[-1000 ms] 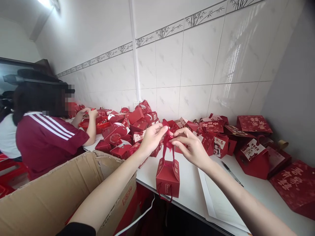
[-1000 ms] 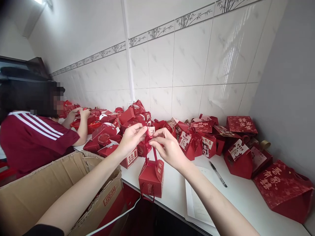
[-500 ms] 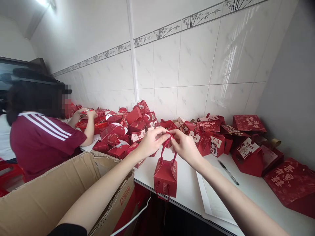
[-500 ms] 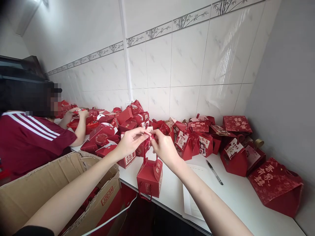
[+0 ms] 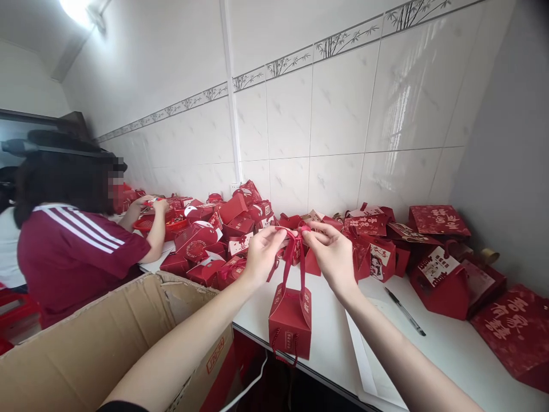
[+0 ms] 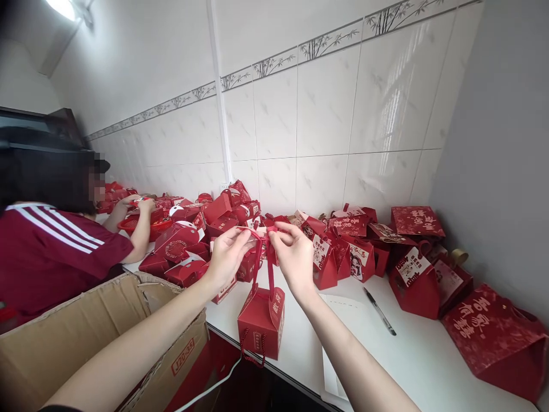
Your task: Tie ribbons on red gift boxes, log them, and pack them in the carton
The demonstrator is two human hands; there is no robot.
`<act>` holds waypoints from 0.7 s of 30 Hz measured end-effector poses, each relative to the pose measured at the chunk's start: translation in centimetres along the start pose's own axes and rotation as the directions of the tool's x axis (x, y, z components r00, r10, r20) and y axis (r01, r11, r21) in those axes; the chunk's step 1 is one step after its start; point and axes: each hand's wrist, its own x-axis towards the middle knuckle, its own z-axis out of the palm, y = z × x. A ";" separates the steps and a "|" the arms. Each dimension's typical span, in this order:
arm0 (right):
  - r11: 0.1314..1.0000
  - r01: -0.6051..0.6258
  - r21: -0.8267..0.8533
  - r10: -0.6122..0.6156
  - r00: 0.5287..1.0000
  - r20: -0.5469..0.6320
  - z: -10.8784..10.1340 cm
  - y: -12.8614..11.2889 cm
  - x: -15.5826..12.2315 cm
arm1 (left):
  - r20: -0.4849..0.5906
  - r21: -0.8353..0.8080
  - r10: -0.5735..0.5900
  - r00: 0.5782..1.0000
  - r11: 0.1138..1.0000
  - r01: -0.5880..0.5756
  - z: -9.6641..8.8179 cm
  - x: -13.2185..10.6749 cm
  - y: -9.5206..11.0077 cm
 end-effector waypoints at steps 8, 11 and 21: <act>0.997 -0.041 0.058 0.047 0.994 -0.096 -0.4 0.6 -0.7 | -0.196 -0.236 -0.243 0.950 0.952 0.195 -0.2 -1.6 -0.5; 0.993 -0.059 0.098 0.072 0.989 -0.131 -0.8 1.2 -1.4 | -0.254 -0.268 -0.287 0.924 0.939 0.217 -1.1 -1.9 -0.7; 0.985 -0.161 0.064 0.173 0.938 -0.302 -6.1 4.5 -4.5 | -0.402 0.206 -0.310 0.862 0.887 0.414 -8.3 -3.3 -2.2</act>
